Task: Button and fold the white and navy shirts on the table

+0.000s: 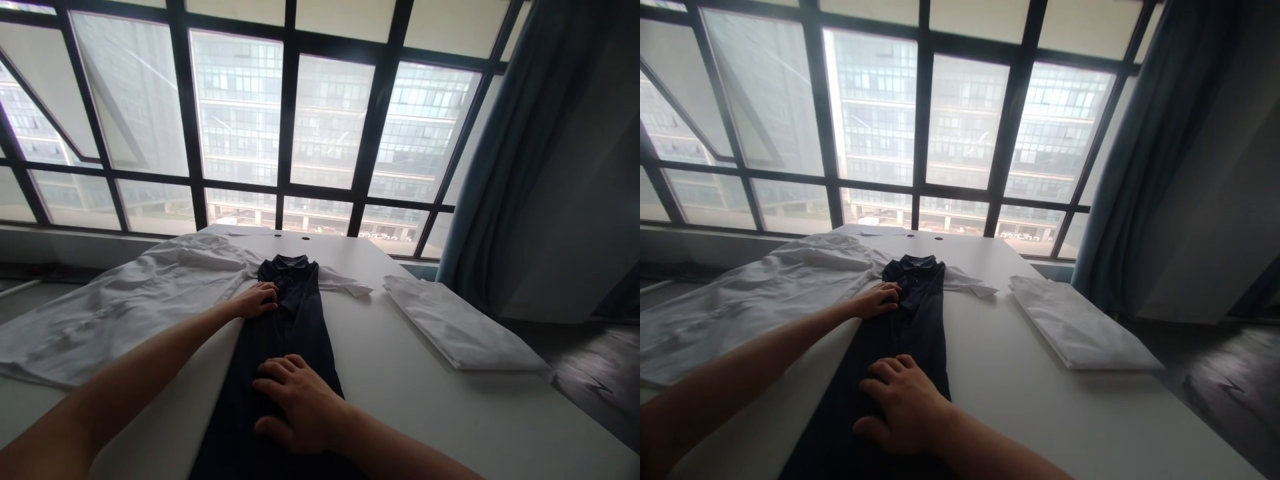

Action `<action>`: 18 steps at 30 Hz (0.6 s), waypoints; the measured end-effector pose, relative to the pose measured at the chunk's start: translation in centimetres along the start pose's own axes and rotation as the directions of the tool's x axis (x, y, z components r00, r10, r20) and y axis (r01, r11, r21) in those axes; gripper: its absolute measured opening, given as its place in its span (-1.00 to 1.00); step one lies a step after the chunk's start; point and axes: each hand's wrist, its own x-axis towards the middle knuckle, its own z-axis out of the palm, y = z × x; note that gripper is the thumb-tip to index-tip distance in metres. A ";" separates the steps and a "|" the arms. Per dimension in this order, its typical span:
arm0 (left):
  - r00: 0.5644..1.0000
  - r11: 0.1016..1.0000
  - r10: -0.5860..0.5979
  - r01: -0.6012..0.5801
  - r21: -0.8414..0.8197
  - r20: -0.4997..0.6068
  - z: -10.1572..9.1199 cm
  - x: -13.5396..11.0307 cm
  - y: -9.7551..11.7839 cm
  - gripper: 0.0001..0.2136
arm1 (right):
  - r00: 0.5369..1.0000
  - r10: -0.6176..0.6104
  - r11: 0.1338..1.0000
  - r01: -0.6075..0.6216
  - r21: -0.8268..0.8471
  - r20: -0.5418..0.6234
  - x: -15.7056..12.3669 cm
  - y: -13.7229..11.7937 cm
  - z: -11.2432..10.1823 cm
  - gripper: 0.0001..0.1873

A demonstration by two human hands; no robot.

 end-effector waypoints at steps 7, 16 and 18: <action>0.939 0.937 -0.342 0.338 0.084 0.033 2.7 2.2 -4.1 -0.28 | 0.993 -0.033 0.987 0.014 0.161 0.116 -0.1 -0.1 -1.4 -0.20; 0.845 0.843 -0.531 0.520 0.135 0.066 3.2 7.4 -7.4 -0.27 | 0.976 -0.134 0.990 0.138 -0.015 0.174 0.1 1.5 0.3 -0.35; 0.832 0.831 -0.552 0.543 0.119 0.055 3.3 8.2 -7.6 -0.25 | 0.974 -0.153 0.983 0.168 -0.077 0.166 0.2 1.8 1.3 -0.42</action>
